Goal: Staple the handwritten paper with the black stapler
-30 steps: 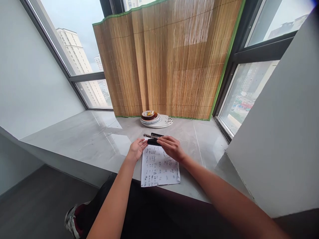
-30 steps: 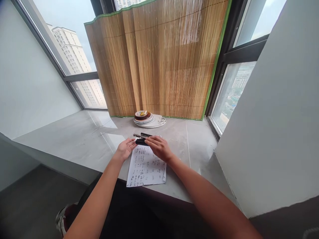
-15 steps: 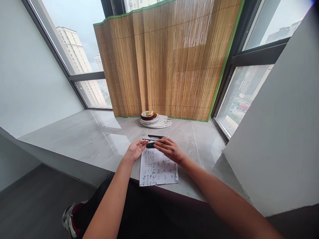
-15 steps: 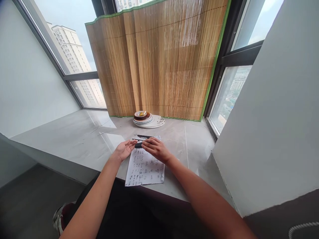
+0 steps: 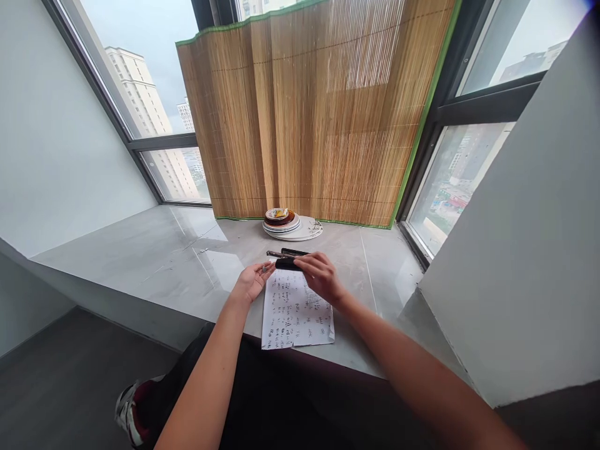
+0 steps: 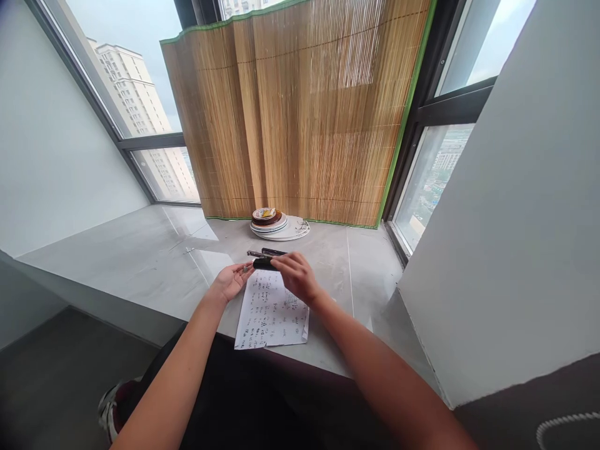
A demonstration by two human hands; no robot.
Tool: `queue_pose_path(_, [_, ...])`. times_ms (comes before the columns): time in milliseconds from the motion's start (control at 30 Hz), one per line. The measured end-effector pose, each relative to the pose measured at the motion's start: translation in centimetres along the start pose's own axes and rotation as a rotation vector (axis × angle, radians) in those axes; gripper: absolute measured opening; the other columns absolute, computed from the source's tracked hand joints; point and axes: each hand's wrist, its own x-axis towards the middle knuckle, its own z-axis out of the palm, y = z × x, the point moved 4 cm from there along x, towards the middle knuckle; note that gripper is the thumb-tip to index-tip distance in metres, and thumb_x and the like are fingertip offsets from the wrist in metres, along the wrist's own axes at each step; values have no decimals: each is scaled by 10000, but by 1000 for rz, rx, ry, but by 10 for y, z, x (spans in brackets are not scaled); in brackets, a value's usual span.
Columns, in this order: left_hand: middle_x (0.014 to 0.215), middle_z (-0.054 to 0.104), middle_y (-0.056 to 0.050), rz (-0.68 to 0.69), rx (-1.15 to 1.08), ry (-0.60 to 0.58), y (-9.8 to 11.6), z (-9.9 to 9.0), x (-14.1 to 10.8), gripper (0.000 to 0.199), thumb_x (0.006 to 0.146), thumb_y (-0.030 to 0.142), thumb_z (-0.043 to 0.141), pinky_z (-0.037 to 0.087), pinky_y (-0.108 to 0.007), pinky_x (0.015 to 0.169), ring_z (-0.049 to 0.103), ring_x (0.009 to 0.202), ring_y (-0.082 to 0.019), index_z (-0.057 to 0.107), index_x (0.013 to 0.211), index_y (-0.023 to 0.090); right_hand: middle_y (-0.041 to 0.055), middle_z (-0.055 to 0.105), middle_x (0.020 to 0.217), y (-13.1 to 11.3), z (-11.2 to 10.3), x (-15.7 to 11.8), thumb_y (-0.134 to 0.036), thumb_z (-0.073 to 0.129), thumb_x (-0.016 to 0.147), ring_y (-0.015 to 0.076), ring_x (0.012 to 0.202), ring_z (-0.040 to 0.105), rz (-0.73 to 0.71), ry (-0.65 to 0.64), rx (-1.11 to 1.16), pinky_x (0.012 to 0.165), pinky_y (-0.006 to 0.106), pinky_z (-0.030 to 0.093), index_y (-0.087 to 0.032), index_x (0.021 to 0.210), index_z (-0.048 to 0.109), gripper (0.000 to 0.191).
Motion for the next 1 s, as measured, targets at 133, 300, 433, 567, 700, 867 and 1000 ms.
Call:
queue_pose_path(133, [892,740,-148,185,21,85,8,-9,3,234,975,-23,440,625,-273,878,762,876,-180,655,995,68,56,774,968,23,3,-11,-177,750,807,227,841,690,515,94,155,773,372,570,-233,1057,765,257])
queue_pose_path(300, [1006,746,-139,448,182,43,18,-6,-2,101,996,131,576,619,-301,888,751,889,-164,672,978,103,33,776,904,29,14,-20,-235,798,697,203,792,691,746,-80,338,727,318,534,-217,952,781,256])
queue_pose_path(433, [1094,753,-153,484,390,-111,20,12,-16,320,933,378,708,585,-258,624,724,718,-145,644,1128,132,0,722,856,34,16,-18,-232,782,668,176,774,649,683,-275,433,653,267,484,-207,901,703,248])
queue_pose_path(567, [945,786,-136,449,611,-374,15,33,-33,554,876,519,737,502,-241,547,667,590,-138,587,1259,149,-37,642,844,41,8,-17,-212,788,652,144,730,580,589,-453,431,646,249,450,-216,913,612,315])
queue_pose_path(700, [962,796,-136,399,758,-540,7,44,-46,626,849,562,745,486,-268,561,582,461,-108,546,1294,168,19,644,969,34,-4,-10,-375,804,784,186,856,588,450,-364,365,763,310,494,-224,1005,634,317])
queue_pose_path(867, [686,755,-39,341,818,-706,-4,50,-52,641,852,525,763,499,-279,666,632,492,-143,488,1315,177,72,669,1046,-2,-2,3,-400,759,893,224,970,593,148,-138,300,897,392,497,-265,1109,708,259])
queue_pose_path(1000, [599,711,-9,312,808,-773,-11,52,-53,667,845,518,773,481,-260,621,640,502,-157,468,1326,171,51,703,890,-15,9,5,-346,689,956,197,835,586,81,-99,315,807,365,505,-261,981,755,110])
